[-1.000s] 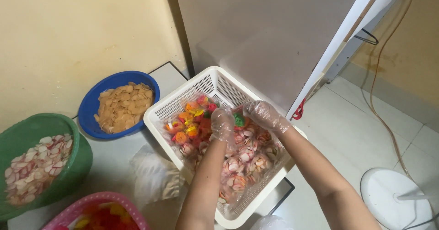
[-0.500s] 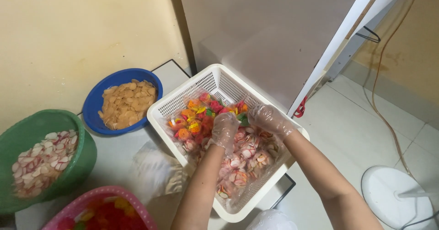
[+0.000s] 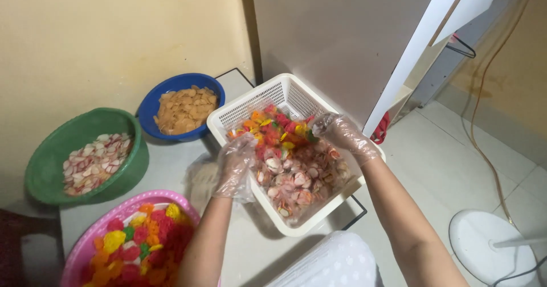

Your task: A person wearing plastic gloves is transferring colorful snacks from a pink bowl into a white plastic basket.

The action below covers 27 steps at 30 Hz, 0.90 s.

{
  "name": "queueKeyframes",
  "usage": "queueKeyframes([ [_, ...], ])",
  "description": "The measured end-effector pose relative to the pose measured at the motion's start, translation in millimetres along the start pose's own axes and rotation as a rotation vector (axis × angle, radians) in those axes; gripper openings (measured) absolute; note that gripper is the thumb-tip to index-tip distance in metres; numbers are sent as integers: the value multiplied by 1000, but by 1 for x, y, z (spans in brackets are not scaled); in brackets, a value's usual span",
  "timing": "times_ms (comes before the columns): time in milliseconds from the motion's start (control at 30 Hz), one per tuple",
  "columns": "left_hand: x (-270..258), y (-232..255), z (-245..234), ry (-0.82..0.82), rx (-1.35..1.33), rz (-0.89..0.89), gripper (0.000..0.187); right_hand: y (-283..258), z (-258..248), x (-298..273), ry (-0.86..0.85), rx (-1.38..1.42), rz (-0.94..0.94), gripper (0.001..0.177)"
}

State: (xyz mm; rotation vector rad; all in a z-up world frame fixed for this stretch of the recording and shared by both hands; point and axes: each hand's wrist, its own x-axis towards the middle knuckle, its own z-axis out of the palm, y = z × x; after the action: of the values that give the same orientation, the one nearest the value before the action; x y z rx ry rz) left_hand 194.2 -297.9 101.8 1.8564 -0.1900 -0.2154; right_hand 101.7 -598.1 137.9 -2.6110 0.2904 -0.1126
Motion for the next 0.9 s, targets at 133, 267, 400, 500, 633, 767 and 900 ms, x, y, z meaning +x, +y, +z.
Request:
queueKeyframes([
  [133,-89,53,-74,119,-337,-86,34,-26,32,5,45,39,-142,27],
  [267,-142,35,-143,195,-101,-192,36,-121,26,-36,-100,240,-164,29],
  [400,-200,25,-171,327,-103,-223,34,-161,101,-37,8,233,-391,13],
  [500,-229,21,-180,463,-166,-185,35,-172,161,-24,-2,225,-755,4],
  [633,-235,-11,-187,462,-111,-213,33,-171,248,-3,0,-294,-812,21],
  [767,-230,-9,-182,537,-299,-195,32,-147,340,16,401,-1085,-953,13],
  [900,-231,45,-186,392,-377,-420,41,-154,326,-1,-337,-796,-547,25],
])
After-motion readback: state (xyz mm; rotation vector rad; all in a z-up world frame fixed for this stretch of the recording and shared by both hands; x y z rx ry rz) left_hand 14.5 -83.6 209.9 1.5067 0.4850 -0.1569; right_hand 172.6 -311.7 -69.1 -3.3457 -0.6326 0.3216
